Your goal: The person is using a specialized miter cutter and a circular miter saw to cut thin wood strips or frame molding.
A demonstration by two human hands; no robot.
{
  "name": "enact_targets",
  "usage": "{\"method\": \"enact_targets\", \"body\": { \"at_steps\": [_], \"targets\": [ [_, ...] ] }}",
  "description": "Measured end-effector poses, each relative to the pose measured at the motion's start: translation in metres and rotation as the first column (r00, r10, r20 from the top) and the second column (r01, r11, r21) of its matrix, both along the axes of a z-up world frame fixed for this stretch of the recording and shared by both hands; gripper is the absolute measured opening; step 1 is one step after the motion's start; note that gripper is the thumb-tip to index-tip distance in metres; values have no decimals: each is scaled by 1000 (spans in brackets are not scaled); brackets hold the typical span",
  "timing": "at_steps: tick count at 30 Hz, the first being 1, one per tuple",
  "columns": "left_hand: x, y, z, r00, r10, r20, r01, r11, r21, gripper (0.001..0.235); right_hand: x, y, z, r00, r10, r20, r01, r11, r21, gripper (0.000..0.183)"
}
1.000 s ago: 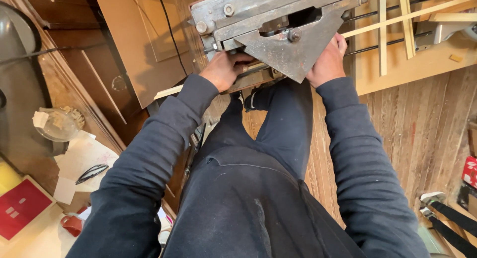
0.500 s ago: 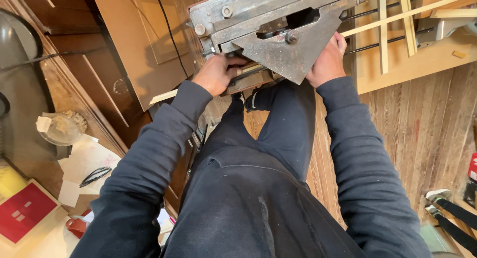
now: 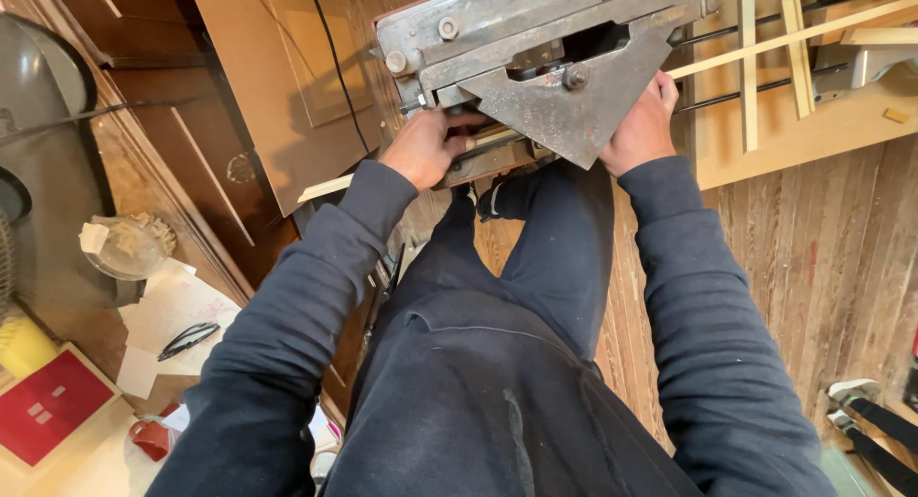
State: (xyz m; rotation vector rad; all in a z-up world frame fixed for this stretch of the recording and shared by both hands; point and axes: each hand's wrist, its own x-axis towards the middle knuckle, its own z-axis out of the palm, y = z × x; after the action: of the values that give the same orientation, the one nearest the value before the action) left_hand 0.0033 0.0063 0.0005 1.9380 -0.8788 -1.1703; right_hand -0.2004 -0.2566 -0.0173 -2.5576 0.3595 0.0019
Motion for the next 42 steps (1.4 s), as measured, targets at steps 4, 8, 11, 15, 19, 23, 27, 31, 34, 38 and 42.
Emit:
{"method": "enact_targets", "body": {
  "at_steps": [4, 8, 11, 15, 19, 23, 27, 31, 34, 38, 42],
  "targets": [
    [-3, -4, -4, 1000, 11, 2, -11, 1000, 0, 34, 0, 0, 1, 1000, 0, -5, 0, 1000, 2, 39],
    [-6, -4, -4, 999, 31, -28, -29, 997, 72, 33, -1, 0, 2, 1000, 4, -17, -4, 1000, 2, 37],
    [-8, -1, -8, 999, 38, 10, -38, 998, 43, 30, 0, 3, 5, 1000, 15, -5, -15, 1000, -1, 37],
    [-7, -2, -9, 999, 35, 20, -35, 999, 15, 30, -2, 0, 3, 1000, 6, 7, -6, 1000, -3, 37],
    [-2, -5, -6, 999, 38, 8, -39, 996, 75, 31, 0, -2, 0, 1000, 12, 25, -12, 1000, -4, 37],
    [-8, -1, -9, 999, 43, -6, -42, 997, 66, 30, -2, 3, 6, 1000, 5, 12, -5, 1000, 20, 38],
    [-5, -5, -7, 996, 71, 44, -74, 995, 60, 29, 2, 1, 6, 999, -2, 32, 1, 1000, 17, 39],
    [-9, -3, -9, 995, 101, 17, -102, 992, 70, 29, 2, 4, 14, 999, -11, 42, 10, 999, 35, 37],
    [-7, -4, -6, 994, 103, 31, -105, 991, 85, 31, 2, 5, 16, 998, 0, 58, -2, 999, 33, 33],
    [-13, -2, -8, 994, 105, 33, -107, 992, 62, 31, -1, 4, 15, 999, 7, 38, -8, 1000, 25, 30],
    [-9, -3, -9, 989, 130, 75, -137, 986, 93, 31, 5, 3, 18, 999, 30, 25, -29, 999, -30, 36]
  ]
}}
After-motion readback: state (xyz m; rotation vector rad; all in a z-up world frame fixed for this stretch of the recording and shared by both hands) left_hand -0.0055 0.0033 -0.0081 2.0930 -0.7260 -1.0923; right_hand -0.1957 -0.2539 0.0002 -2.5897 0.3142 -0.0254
